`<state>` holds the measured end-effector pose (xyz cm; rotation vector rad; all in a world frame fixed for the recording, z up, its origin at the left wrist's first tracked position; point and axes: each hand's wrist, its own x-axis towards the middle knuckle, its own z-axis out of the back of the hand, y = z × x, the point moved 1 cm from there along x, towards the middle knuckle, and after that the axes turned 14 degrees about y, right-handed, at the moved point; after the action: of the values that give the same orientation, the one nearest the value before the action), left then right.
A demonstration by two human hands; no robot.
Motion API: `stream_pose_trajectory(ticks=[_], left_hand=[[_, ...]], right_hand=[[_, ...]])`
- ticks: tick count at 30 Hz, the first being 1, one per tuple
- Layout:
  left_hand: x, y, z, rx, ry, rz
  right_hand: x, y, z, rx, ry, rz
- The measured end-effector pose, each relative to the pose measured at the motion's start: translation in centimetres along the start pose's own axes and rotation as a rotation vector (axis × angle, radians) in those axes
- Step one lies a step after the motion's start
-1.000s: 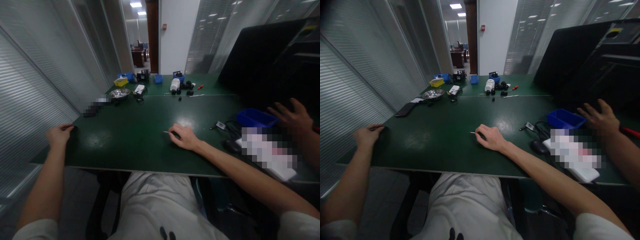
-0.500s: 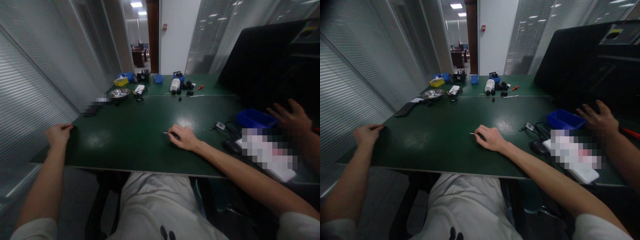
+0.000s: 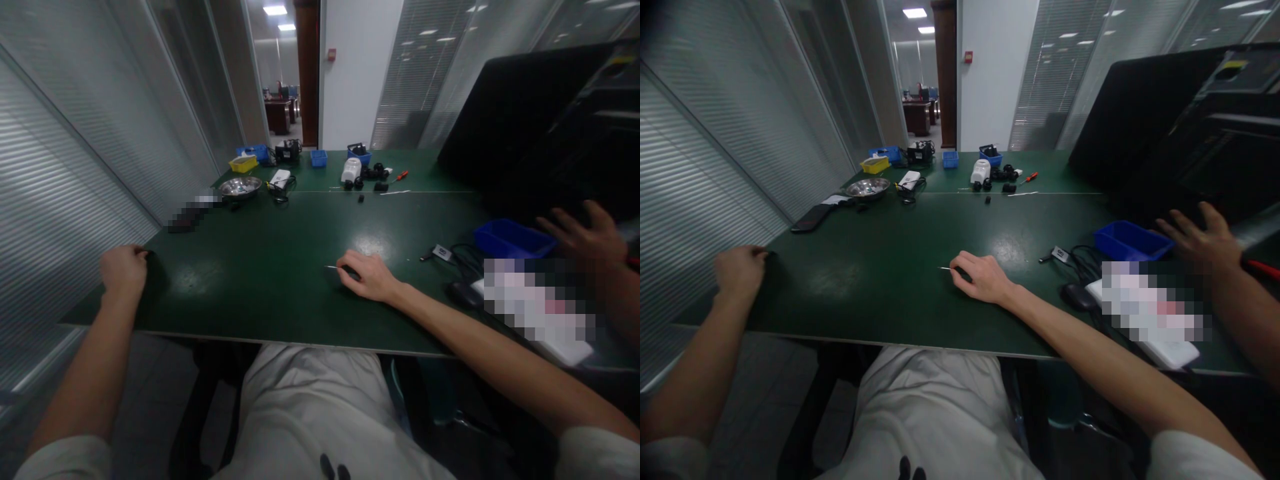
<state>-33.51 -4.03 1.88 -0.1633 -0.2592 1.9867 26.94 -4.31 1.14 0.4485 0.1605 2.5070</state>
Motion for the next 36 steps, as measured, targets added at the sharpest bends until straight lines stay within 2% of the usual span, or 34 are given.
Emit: stream_pose_trajectory(ticks=[3,10,18,20,22,24,26,29,32,34,36], left_hand=[[0.0,0.3,-0.3,0.239,-0.114,0.063],[0.2,0.1,-0.5,0.369,-0.088,0.018],[2.1,1.0,1.0,0.084,0.032,0.093],[2.5,0.3,1.3,0.052,0.074,0.081],[2.5,-1.9,1.0,0.016,0.126,0.004],[1.8,-5.7,0.2,-0.045,0.21,-0.153],[0.3,-10.7,-1.2,-0.111,0.307,-0.367],[-3.2,-18.5,-3.8,-0.188,0.417,-0.741],[-7.0,-25.0,-6.3,-0.3,0.556,-1.093],[-8.9,-28.1,-7.7,-0.358,0.58,-1.238],[-10.2,-30.0,-8.8,-0.399,0.589,-1.298]], right_hand=[[0.0,0.1,0.0,-0.004,-0.002,-0.003],[0.0,-0.1,-0.2,-0.014,0.012,-0.011],[0.0,-0.1,-0.2,-0.017,0.014,-0.013],[0.0,-0.1,-0.2,-0.007,0.022,-0.017],[0.1,-0.1,-0.2,0.004,0.039,-0.023],[0.2,-0.1,-0.3,0.006,0.063,-0.029],[0.2,-0.1,-0.4,-0.001,0.091,-0.035],[0.3,-0.2,-0.4,-0.011,0.12,-0.05],[0.3,-0.3,-0.5,-0.005,0.131,-0.071],[0.4,-0.3,-0.5,0.002,0.133,-0.083],[0.4,-0.4,-0.6,0.007,0.131,-0.092]])
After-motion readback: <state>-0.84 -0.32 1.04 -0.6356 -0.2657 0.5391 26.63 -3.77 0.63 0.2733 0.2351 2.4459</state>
